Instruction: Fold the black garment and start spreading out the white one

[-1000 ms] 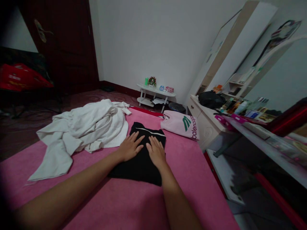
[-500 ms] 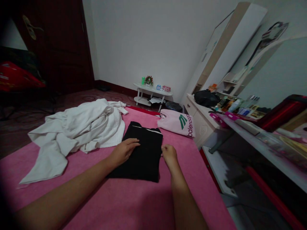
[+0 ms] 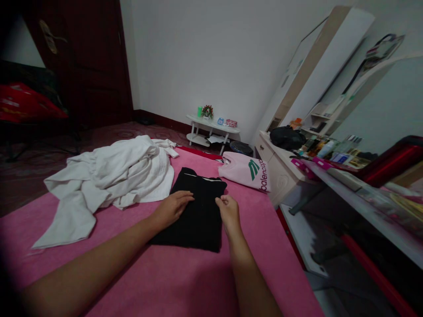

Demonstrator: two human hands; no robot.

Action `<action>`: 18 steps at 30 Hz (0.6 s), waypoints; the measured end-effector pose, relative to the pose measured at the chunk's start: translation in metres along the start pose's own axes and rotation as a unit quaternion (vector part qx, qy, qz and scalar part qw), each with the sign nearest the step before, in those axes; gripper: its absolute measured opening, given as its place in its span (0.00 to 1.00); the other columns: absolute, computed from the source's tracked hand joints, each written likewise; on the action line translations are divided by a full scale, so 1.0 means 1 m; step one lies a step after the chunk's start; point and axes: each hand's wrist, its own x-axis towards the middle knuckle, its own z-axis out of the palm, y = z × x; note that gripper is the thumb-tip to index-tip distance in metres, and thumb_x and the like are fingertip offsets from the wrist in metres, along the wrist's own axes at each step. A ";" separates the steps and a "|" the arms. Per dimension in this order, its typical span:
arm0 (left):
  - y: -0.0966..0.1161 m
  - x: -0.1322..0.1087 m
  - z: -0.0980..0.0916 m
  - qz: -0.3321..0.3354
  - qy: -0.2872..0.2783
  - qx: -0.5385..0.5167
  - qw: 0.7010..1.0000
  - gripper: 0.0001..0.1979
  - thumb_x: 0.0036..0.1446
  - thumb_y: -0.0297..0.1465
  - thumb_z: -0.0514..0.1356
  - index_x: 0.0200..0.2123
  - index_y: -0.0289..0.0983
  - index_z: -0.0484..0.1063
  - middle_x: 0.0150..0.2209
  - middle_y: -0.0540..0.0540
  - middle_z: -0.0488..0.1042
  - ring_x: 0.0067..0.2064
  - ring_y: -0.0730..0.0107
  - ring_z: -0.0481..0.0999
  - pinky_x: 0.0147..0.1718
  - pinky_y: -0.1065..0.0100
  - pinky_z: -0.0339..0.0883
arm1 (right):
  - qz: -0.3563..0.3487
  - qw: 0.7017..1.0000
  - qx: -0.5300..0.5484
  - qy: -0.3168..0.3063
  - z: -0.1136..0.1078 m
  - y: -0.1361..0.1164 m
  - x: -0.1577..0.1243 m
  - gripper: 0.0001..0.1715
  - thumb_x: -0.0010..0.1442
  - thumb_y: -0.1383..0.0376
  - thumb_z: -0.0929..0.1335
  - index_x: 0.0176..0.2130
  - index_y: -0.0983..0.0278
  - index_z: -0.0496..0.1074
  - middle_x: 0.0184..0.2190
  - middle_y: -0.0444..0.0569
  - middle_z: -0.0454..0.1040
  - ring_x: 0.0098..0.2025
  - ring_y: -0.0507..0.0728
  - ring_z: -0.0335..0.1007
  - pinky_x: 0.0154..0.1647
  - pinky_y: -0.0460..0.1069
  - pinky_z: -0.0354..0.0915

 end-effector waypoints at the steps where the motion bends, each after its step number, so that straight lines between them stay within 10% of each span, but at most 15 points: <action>1: 0.000 0.000 0.000 0.002 0.001 0.001 1.000 0.15 0.59 0.21 0.51 0.45 0.35 0.74 0.49 0.41 0.74 0.51 0.63 0.72 0.52 0.60 0.68 | 0.004 0.999 0.045 -0.005 0.003 -0.002 -0.001 0.18 0.48 0.50 0.68 0.28 0.62 0.68 0.25 0.45 0.73 0.28 0.54 0.70 0.29 0.47 0.65; 11: 0.001 0.000 -0.003 -0.030 0.005 0.011 0.999 0.15 0.58 0.22 0.52 0.44 0.37 0.75 0.47 0.43 0.75 0.48 0.63 0.73 0.49 0.60 0.69 | 0.038 0.997 0.065 0.006 0.003 0.014 0.005 0.17 0.37 0.55 0.74 0.24 0.63 0.69 0.21 0.43 0.70 0.26 0.54 0.66 0.28 0.48 0.62; 18: 0.009 0.000 -0.014 -0.036 0.044 -0.013 0.998 0.13 0.62 0.28 0.52 0.43 0.38 0.75 0.44 0.43 0.76 0.46 0.64 0.73 0.47 0.62 0.69 | 0.012 0.999 0.030 -0.007 0.003 0.017 0.004 0.19 0.49 0.50 0.67 0.27 0.63 0.67 0.24 0.46 0.72 0.27 0.55 0.68 0.29 0.49 0.65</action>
